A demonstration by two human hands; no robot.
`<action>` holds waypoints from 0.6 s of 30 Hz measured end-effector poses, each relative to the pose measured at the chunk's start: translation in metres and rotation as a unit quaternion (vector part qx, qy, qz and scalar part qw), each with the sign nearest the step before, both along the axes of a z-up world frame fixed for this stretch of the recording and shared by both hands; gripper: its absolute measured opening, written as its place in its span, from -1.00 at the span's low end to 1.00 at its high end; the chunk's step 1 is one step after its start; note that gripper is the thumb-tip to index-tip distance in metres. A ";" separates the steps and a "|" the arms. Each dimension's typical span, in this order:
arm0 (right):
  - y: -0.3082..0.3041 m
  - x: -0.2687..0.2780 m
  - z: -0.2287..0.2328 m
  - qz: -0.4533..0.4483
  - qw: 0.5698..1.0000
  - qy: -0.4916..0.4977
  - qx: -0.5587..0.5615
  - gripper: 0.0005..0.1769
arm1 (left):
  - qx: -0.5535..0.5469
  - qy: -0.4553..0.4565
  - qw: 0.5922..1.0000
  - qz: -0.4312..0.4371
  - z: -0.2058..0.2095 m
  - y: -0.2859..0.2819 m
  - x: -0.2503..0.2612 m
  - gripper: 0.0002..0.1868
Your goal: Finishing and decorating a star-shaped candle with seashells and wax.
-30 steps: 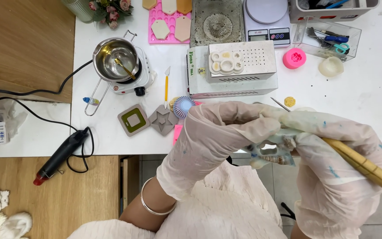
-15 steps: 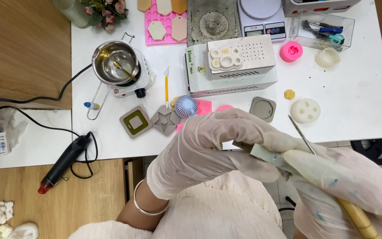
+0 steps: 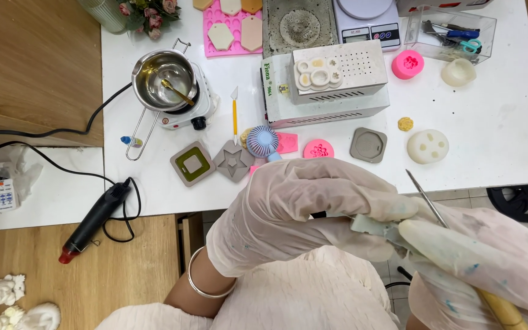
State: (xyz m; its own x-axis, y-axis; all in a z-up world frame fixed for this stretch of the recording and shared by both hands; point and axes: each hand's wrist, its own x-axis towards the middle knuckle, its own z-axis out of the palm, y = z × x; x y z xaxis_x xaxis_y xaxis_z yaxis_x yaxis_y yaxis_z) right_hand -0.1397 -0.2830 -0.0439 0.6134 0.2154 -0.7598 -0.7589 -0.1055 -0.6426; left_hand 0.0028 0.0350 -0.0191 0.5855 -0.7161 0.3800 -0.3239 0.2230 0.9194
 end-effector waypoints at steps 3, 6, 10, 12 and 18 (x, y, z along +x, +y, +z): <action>0.018 0.020 0.014 0.111 0.991 -0.037 -0.058 -0.37 | -0.025 0.036 0.999 -0.013 -0.002 0.001 -0.002 -0.67; 0.046 0.012 0.030 0.173 0.952 -0.109 -0.229 -0.44 | -0.041 0.073 0.996 -0.026 -0.001 0.002 -0.003 -0.66; 0.045 0.008 0.034 0.117 0.797 -0.545 -0.230 -0.53 | 0.000 0.007 1.000 0.001 0.014 0.001 0.002 -0.66; 0.069 0.005 0.015 -0.005 0.789 -0.574 -0.220 -0.55 | 0.021 -0.052 0.998 0.028 0.015 -0.001 0.005 -0.63; 0.111 0.027 0.000 -0.394 0.682 -0.588 -0.184 -0.75 | 0.047 -0.187 0.974 0.115 -0.003 -0.028 0.012 -0.52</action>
State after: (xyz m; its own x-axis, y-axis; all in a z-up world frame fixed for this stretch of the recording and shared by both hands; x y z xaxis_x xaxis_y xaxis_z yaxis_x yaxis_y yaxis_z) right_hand -0.1129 -0.1716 -0.0440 0.6602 -0.6054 0.4446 0.3446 -0.2818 -0.8954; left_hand 0.0147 0.0075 -0.0216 0.5672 -0.6247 0.5368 -0.6721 0.0256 0.7400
